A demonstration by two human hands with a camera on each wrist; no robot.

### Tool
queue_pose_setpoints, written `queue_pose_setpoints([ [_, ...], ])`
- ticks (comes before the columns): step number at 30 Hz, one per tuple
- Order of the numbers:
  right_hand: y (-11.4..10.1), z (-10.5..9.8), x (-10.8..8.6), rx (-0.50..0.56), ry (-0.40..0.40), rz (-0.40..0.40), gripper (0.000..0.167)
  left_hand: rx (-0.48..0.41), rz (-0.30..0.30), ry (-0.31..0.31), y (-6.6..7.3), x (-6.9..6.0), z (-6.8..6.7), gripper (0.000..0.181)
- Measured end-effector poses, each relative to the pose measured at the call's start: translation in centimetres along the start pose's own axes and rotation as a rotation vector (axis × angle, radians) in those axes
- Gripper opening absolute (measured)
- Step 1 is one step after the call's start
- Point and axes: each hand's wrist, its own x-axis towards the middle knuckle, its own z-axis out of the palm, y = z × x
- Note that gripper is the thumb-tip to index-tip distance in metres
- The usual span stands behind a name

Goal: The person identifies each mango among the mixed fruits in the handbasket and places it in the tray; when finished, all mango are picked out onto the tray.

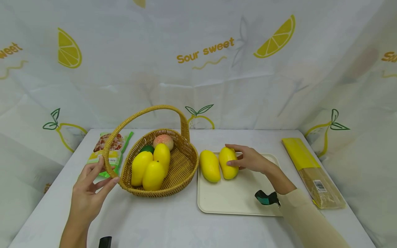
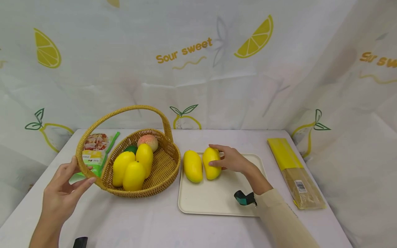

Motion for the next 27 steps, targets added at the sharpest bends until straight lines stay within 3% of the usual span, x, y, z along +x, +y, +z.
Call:
queue_pose_setpoints([
  [12, -0.60, 0.04, -0.01, -0.013, -0.011, 0.045, 0.080, -0.011, -0.026, 0.003, 0.00, 0.02, -0.02, 0.091],
  [18, -0.70, 0.09, -0.15, -0.009, -0.011, 0.058, 0.079, 0.003, 0.004, 0.004, 0.03, 0.09, -0.03, 0.090],
  [27, -0.89, -0.17, -0.44, -0.147, 0.016, 0.051, 0.077, 0.003, 0.003, -0.001, 0.06, 0.11, -0.05, 0.089],
])
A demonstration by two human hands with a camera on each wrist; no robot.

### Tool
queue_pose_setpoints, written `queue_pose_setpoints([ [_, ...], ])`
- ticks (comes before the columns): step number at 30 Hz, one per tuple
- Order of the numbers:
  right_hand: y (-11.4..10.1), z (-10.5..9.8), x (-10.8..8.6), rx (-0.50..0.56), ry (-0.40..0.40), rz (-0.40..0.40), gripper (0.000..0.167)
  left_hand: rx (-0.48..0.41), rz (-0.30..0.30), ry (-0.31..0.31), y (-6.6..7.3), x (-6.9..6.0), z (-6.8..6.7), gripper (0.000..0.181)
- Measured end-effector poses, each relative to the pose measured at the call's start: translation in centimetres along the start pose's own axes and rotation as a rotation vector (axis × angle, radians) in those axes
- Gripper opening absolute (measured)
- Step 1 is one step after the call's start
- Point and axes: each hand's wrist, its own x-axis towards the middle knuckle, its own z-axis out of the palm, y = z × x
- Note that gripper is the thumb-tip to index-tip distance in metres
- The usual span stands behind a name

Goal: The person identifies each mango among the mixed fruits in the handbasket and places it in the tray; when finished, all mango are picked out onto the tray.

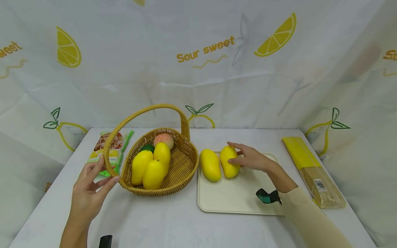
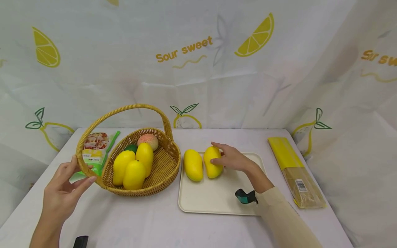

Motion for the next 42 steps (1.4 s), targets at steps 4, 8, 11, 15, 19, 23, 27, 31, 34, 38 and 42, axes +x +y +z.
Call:
queue_pose_setpoints([
  [4, -0.1, -0.3, -0.1, -0.042, 0.010, -0.014, 0.077, 0.009, 0.000, 0.000, 0.0, 0.0, 0.0, 0.087],
  [8, -0.1, -0.7, -0.2, -0.064, 0.017, -0.032, 0.077, 0.009, 0.002, -0.001, 0.1, 0.0, 0.0, 0.086],
  [11, -0.2, -1.2, -0.4, -0.069, 0.023, -0.036, 0.075, 0.010, 0.003, -0.003, 0.0, 0.1, 0.0, 0.087],
  [15, -0.6, -1.9, -0.6, -0.080, 0.046, -0.044, 0.073, 0.015, -0.002, -0.004, 0.0, 0.1, 0.1, 0.089],
  [19, -1.0, -2.5, -0.8, -0.092, 0.075, -0.074, 0.071, 0.024, -0.014, -0.001, 0.0, 0.0, 0.1, 0.088],
  [23, -1.7, -2.9, -0.8, -0.089, 0.087, -0.116, 0.072, 0.032, -0.021, 0.002, 0.0, 0.0, 0.0, 0.088],
  [27, -2.4, -3.2, -0.8, -0.084, 0.086, -0.151, 0.074, 0.021, -0.009, 0.003, 0.0, 0.1, 0.0, 0.087],
  [31, -3.2, -3.4, -0.9, -0.091, 0.087, -0.174, 0.077, 0.014, -0.005, 0.002, 0.0, 0.1, 0.0, 0.087],
  [34, -3.8, -3.6, -0.9, -0.106, 0.084, -0.199, 0.078, 0.020, -0.013, 0.001, 0.0, 0.1, 0.0, 0.088],
  [38, -4.6, -3.7, -0.8, -0.118, 0.076, -0.226, 0.078, 0.019, -0.020, 0.001, 0.1, 0.1, 0.0, 0.088],
  [42, -5.6, -3.6, -0.7, -0.101, 0.067, -0.256, 0.079, 0.023, -0.029, 0.003, 0.1, 0.0, 0.0, 0.088],
])
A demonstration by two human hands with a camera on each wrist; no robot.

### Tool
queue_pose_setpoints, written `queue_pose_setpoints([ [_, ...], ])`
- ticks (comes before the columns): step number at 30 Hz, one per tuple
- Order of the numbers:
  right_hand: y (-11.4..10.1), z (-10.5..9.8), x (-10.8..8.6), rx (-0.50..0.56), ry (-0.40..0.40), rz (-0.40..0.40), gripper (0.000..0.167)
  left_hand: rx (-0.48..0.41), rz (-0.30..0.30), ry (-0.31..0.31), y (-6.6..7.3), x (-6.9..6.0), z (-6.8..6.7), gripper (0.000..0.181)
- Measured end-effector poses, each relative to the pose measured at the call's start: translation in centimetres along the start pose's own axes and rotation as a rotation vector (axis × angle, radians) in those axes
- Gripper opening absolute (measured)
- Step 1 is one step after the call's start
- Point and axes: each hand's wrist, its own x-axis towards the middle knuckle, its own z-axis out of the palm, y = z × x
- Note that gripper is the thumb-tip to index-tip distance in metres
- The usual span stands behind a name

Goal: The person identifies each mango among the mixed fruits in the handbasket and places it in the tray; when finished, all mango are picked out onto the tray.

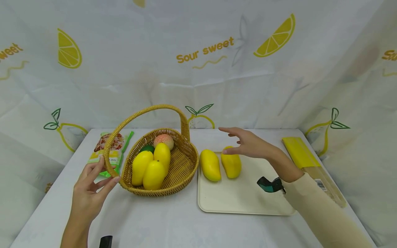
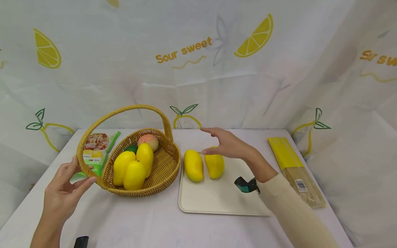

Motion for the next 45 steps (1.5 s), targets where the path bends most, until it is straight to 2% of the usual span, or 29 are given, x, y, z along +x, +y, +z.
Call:
queue_pose_setpoints([
  [6, -1.2, 0.5, 0.5, 0.046, -0.018, -0.054, 0.078, 0.002, -0.002, -0.002, 0.0, 0.1, 0.0, 0.088],
  [14, -1.6, 2.0, 1.2, 0.086, -0.041, -0.120, 0.075, -0.009, 0.023, -0.006, -0.1, 0.1, 0.0, 0.088],
  [29, -3.1, 4.1, 2.7, 0.143, -0.143, -0.143, 0.076, -0.002, 0.005, -0.006, -0.1, 0.1, 0.0, 0.087],
  [45, -5.3, 5.9, 3.9, 0.152, -0.187, -0.257, 0.077, -0.005, 0.001, 0.003, -0.1, 0.0, 0.0, 0.088],
])
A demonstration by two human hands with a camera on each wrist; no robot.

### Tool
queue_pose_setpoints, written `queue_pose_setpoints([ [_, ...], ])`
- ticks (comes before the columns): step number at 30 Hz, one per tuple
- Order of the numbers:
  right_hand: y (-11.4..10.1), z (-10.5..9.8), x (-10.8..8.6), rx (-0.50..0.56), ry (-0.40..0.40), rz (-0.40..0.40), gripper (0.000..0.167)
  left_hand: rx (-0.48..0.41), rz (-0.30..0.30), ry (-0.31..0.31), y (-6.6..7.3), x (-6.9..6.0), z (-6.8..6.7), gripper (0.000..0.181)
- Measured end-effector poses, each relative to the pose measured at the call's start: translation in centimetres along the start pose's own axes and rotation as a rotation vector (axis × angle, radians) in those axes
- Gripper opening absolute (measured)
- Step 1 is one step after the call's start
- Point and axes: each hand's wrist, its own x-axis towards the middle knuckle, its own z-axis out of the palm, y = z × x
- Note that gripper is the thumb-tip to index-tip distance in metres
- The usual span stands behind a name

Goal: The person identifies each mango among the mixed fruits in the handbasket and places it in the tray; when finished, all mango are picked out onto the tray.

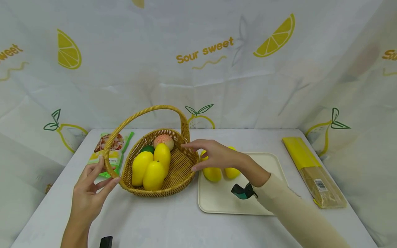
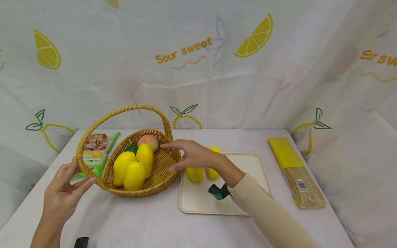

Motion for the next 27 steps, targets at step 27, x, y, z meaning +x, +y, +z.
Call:
queue_pose_setpoints([
  [27, -3.3, 3.7, 4.5, -0.145, -0.085, -0.184, 0.071, -0.051, 0.013, 0.002, -0.1, -0.1, 0.1, 0.086],
])
